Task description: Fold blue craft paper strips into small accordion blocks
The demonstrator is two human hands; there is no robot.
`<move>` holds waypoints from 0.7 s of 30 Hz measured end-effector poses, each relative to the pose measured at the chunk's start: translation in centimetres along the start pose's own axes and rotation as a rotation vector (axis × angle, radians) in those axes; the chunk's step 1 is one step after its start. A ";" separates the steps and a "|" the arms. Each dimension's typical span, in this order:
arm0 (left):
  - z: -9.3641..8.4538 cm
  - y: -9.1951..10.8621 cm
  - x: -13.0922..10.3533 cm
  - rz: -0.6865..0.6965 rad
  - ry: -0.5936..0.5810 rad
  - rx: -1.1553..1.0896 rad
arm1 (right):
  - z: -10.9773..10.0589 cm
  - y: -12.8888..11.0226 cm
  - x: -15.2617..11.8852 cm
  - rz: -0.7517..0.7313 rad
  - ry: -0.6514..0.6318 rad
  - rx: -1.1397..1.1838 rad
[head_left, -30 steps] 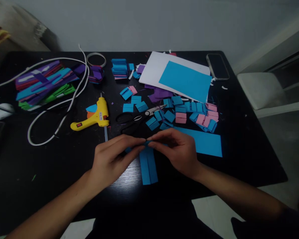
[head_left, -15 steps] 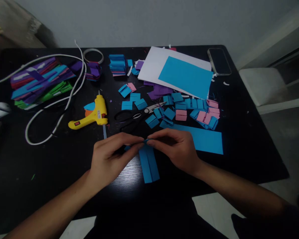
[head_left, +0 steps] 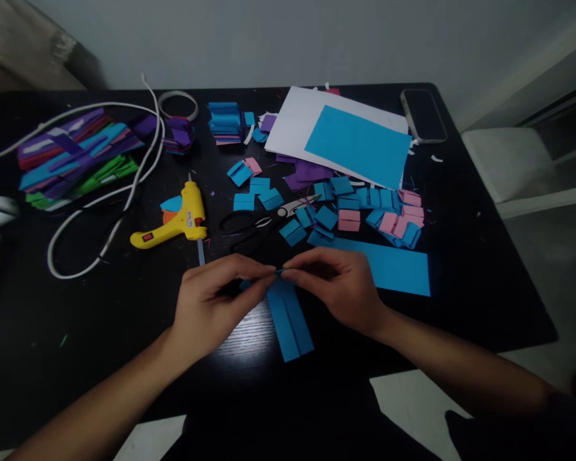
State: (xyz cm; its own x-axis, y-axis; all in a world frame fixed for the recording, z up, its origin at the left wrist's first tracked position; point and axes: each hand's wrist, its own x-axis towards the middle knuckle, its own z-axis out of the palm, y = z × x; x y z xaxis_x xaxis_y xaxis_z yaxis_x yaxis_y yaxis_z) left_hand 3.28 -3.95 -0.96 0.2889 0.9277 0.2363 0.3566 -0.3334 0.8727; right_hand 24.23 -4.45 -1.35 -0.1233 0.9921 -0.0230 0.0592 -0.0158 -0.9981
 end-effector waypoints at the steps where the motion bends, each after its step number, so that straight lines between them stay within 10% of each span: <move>1: 0.0 0.1 0.0 -0.026 -0.001 -0.013 | 0.0 0.0 0.0 0.002 -0.004 0.001; 9: 0.0 0.6 0.8 -0.237 -0.062 -0.135 | 0.0 0.1 -0.1 0.024 -0.002 0.020; 21: -0.5 0.1 0.8 -0.140 -0.187 -0.055 | -0.1 0.1 0.0 0.110 -0.047 0.090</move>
State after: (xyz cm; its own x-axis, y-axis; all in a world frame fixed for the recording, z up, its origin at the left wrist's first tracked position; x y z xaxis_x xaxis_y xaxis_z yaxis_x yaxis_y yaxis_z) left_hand 3.07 -3.21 -0.43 0.4012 0.9154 0.0330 0.3569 -0.1894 0.9147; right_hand 24.31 -4.40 -1.48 -0.1673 0.9769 -0.1333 -0.0143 -0.1376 -0.9904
